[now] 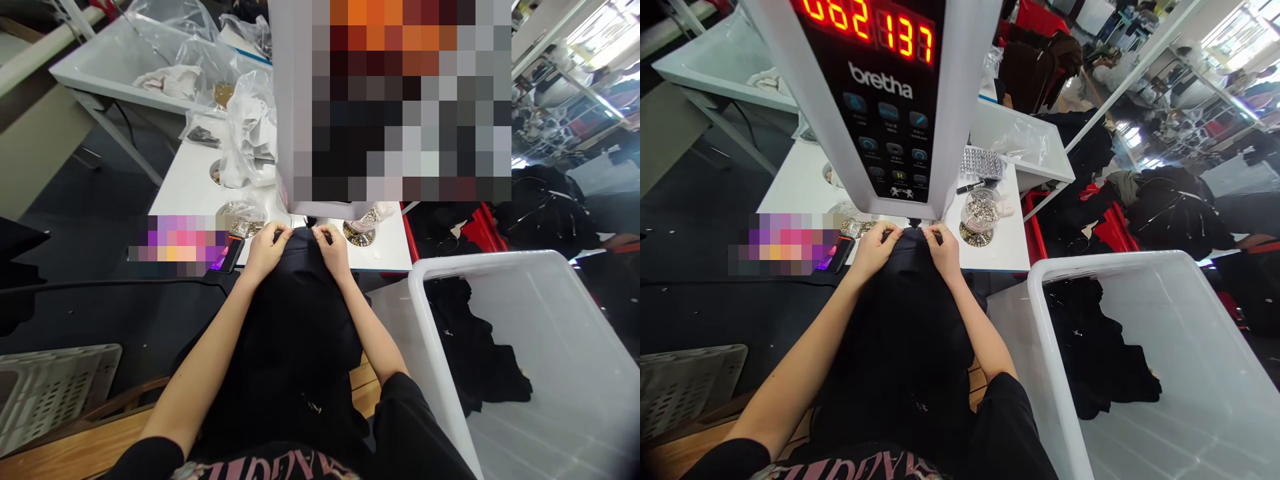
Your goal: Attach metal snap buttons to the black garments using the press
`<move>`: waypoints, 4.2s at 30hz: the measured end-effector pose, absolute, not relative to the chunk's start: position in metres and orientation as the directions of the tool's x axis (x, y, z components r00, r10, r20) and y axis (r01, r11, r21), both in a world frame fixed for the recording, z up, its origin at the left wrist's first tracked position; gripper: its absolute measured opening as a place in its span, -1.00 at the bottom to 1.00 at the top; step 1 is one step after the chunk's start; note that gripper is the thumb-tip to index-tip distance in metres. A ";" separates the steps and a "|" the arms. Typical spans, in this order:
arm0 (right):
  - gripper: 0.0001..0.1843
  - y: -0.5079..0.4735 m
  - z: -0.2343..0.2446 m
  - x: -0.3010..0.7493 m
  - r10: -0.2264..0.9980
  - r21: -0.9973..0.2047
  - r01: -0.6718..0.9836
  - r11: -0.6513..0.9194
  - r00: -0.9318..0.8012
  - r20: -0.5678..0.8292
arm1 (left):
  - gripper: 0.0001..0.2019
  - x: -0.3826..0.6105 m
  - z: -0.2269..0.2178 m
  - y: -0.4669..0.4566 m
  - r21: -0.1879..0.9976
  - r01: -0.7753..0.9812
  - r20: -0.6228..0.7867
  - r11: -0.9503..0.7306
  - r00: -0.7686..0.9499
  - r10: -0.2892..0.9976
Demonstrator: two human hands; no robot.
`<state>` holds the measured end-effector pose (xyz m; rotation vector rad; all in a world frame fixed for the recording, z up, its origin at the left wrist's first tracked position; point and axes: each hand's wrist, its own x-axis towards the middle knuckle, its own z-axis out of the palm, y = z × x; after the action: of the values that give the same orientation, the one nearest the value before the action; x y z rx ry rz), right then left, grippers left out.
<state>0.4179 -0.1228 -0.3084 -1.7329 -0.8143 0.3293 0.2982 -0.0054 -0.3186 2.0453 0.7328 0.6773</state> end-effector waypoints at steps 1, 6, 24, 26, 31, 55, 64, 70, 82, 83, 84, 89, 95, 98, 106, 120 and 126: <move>-0.76 -0.123 -0.308 0.418 0.668 -0.928 0.350 -0.124 0.722 0.183 | -0.71 0.298 -0.319 -0.006 0.839 0.253 0.199 -0.481 0.681 0.704; -0.75 -0.123 -0.308 0.417 0.661 -0.930 0.345 -0.122 0.728 0.184 | -0.72 0.299 -0.319 -0.007 0.831 0.273 0.194 -0.484 0.673 0.714; -0.76 -0.123 -0.312 0.417 0.652 -0.934 0.351 -0.070 0.724 0.224 | -0.71 0.301 -0.321 -0.008 0.813 0.284 0.213 -0.509 0.668 0.713; -0.75 -0.123 -0.312 0.418 0.655 -0.932 0.354 -0.081 0.723 0.218 | -0.71 0.301 -0.321 -0.008 0.810 0.288 0.215 -0.511 0.665 0.715; -0.71 -0.125 -0.312 0.419 0.682 -0.923 0.364 -0.126 0.708 0.186 | -0.71 0.300 -0.323 -0.009 0.810 0.298 0.205 -0.506 0.664 0.719; -0.75 -0.306 -0.223 0.373 0.894 -0.086 0.992 0.090 -0.043 0.445 | -0.79 0.178 -0.242 -0.092 0.374 -0.340 0.538 -0.863 0.837 -0.097; -0.72 -0.334 -0.248 0.354 0.795 -0.124 0.984 0.125 -0.025 0.606 | -0.81 0.163 -0.247 -0.116 0.383 -0.348 0.589 -0.856 0.806 -0.064; -0.61 -0.337 -0.249 0.345 0.850 -0.131 0.986 0.100 -0.017 0.526 | -0.63 0.154 -0.257 -0.120 0.294 -0.162 0.452 -0.942 0.892 -0.013; -0.51 -0.349 -0.281 0.344 0.884 -0.206 0.978 -0.038 0.129 0.449 | -0.65 0.127 -0.293 -0.126 0.292 0.006 0.486 -0.956 0.860 0.154; -0.48 -0.350 -0.288 0.350 0.875 -0.220 0.971 -0.097 0.189 0.447 | -0.59 0.124 -0.300 -0.126 0.328 0.124 0.415 -0.937 0.872 0.261; -0.45 -0.350 -0.298 0.357 0.862 -0.234 0.958 -0.166 0.257 0.438 | -0.48 0.119 -0.309 -0.126 0.356 0.252 0.319 -0.900 0.873 0.370; -0.41 -0.358 -0.362 0.392 0.809 -0.336 0.858 -0.388 0.492 0.321 | -0.09 0.061 -0.391 -0.131 0.397 0.651 -0.193 -0.647 0.749 0.634; -0.49 -0.363 -0.372 0.389 0.778 -0.710 0.593 -0.379 0.620 0.102 | -0.15 0.019 -0.438 -0.144 0.570 0.718 -0.363 -0.400 0.656 0.662; -0.70 -0.360 -0.320 0.379 0.737 -0.777 0.467 -0.422 0.676 0.006 | -0.31 0.045 -0.384 -0.146 0.647 0.561 -0.069 -0.517 0.717 0.693; -0.84 -0.335 -0.194 0.361 0.824 -0.836 0.112 -0.537 0.284 -0.491 | -0.40 0.174 -0.243 -0.185 0.827 0.030 0.114 -0.561 0.969 0.221; -0.74 -0.335 -0.238 0.389 0.817 -0.829 -0.255 -0.498 0.182 -0.547 | -0.59 0.178 -0.270 -0.167 0.964 0.266 -0.256 0.003 0.925 0.280; -0.52 -0.369 -0.372 0.409 0.615 -0.932 -0.233 -0.276 0.703 -0.358 | -0.12 0.073 -0.375 -0.146 0.632 0.623 -0.203 -0.461 0.707 0.677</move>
<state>0.4089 -0.3686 -0.3725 -1.6610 -0.3121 0.8425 0.0728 -0.1464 -0.3754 2.2082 0.9846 0.1003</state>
